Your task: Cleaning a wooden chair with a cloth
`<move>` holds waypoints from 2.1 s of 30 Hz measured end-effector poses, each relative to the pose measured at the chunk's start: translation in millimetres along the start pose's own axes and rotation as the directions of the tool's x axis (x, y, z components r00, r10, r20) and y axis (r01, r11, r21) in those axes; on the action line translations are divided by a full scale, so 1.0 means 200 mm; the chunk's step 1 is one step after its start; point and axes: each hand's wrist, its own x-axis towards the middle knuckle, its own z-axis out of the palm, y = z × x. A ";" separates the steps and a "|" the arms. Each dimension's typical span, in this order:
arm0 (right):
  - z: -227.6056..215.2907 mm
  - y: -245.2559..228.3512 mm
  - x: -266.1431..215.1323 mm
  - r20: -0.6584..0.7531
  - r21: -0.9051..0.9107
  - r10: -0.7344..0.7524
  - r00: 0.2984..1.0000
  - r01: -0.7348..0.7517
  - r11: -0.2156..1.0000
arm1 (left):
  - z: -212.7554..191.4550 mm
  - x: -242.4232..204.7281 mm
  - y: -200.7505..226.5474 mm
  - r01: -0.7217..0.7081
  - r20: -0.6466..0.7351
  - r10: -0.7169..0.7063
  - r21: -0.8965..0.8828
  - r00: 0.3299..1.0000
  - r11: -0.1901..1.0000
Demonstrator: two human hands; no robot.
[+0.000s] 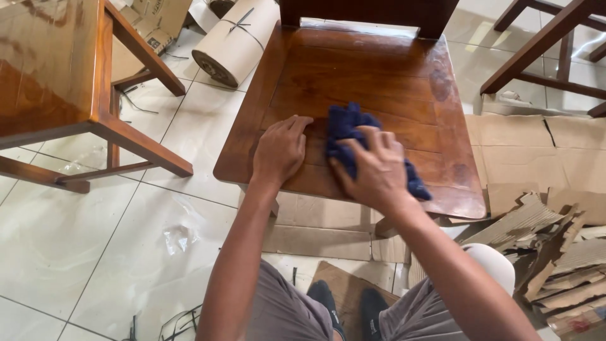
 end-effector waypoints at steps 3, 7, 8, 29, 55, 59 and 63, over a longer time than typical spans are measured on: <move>-0.03 -0.08 -0.03 0.131 0.181 -0.139 0.982 0.114 0.977 | 0.04 -0.01 -0.01 -0.011 -0.048 0.012 0.023 0.999 1.000; -0.10 0.25 -0.10 0.137 0.211 -0.162 0.977 0.131 0.969 | -0.08 -0.02 0.03 -0.059 0.047 0.060 -0.027 0.997 0.998; -0.12 0.37 -0.12 0.120 0.081 -0.065 0.991 0.055 0.995 | -0.07 -0.02 0.03 -0.054 0.032 0.053 0.021 0.998 0.998; -0.13 0.38 -0.20 0.075 0.071 -0.006 0.997 0.000 0.997 | -0.03 -0.01 0.03 -0.047 -0.037 0.047 0.003 0.998 0.999; -0.19 0.11 -0.08 0.058 -0.001 -0.004 0.998 0.004 1.000 | -0.12 0.00 0.08 0.028 0.101 -0.019 -0.081 0.995 0.996; -0.20 0.16 -0.21 0.143 0.120 -0.093 0.985 0.076 0.990 | -0.12 -0.01 0.07 0.021 0.092 -0.013 -0.087 0.996 0.996; -0.04 0.48 -0.11 0.024 -0.089 -0.002 1.000 0.004 0.996 | -0.10 -0.01 0.06 0.030 0.090 -0.023 -0.072 0.996 0.997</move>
